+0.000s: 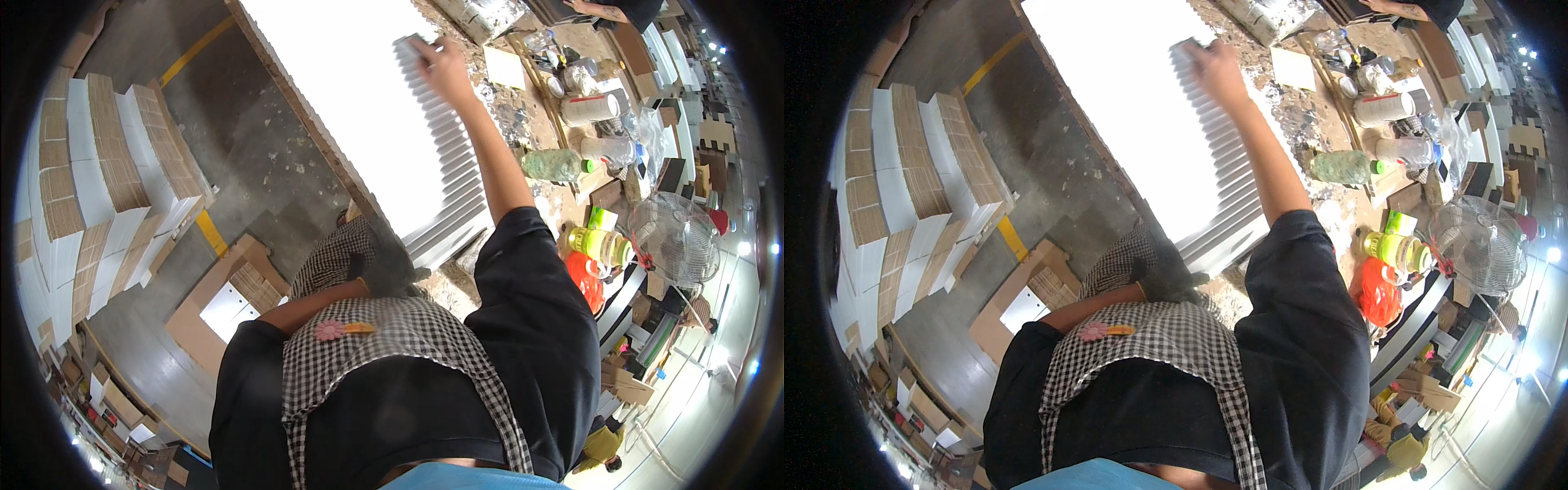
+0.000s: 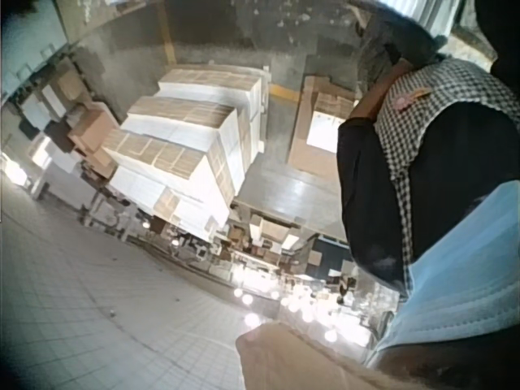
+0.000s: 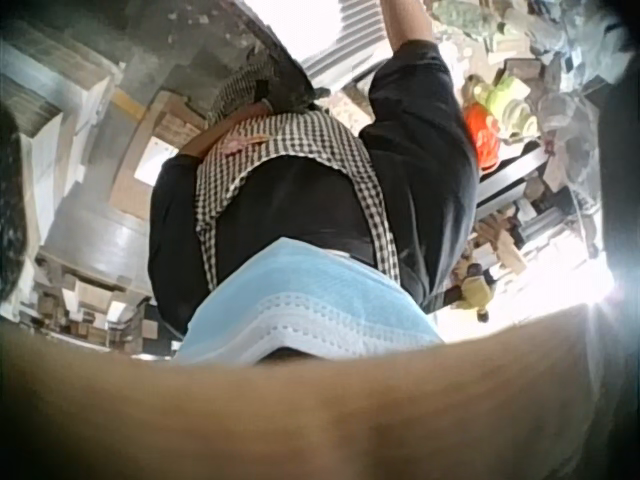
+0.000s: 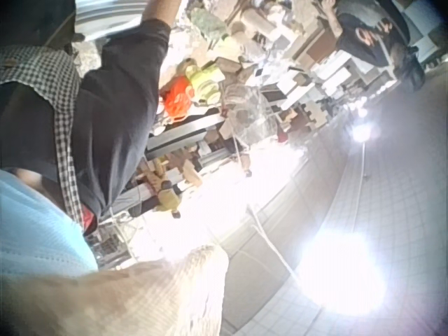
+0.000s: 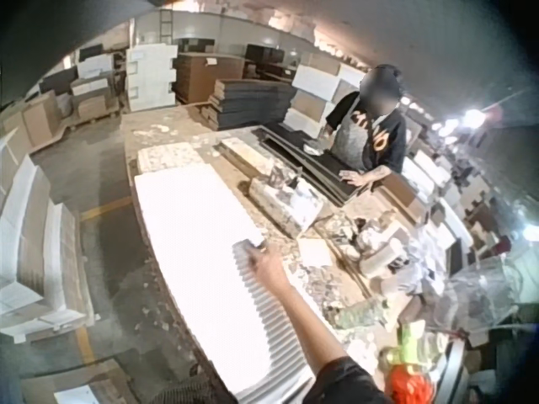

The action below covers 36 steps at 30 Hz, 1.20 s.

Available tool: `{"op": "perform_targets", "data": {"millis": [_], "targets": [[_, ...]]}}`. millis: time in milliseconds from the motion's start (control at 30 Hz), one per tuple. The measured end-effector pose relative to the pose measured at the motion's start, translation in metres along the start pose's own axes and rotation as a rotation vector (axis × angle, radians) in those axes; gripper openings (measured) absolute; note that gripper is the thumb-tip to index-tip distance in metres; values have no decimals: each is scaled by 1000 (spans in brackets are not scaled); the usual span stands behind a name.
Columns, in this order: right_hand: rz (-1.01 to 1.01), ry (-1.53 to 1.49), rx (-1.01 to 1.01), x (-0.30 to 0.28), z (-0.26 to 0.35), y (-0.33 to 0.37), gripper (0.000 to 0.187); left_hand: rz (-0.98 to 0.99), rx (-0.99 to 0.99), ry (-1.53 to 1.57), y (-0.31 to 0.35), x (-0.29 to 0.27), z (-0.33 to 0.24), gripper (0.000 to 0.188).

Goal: The person smooths a large white foam sheet on a workbench using a small black tool and a white cloth. They repeatedly rub the surface and edges, then flip the sheet to treat the other side.

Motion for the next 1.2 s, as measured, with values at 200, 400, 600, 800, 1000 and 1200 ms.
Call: {"op": "perform_targets", "data": {"millis": [200,400,600,800,1000,1200], "targets": [[-100,143,347,8,-54,-18,47,-17,-26,47,-6,-6,1,45],[-116,-101,-64,24,-14,-19,45,-99,-131,181,-32,-49,-31,52],[39,111,385,25,-117,-25,50,169,-34,-379,-32,-57,-49,53],[-44,76,260,29,27,-2,46,115,-98,89,-7,-7,2,38],[-2,-237,-43,1,248,14,48,69,-70,-8,-7,-14,4,39],[1,-351,96,-38,204,12,50,48,-63,-26,-7,-27,-4,40]]}}
Point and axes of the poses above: each hand's wrist, its own y-axis away from the middle knuckle, its own x-axis out of the palm, z = x × y, the point moved 6 cm from there along -y, towards the middle knuckle, and after that the axes turned 10 degrees about y, right-handed, at the moved point
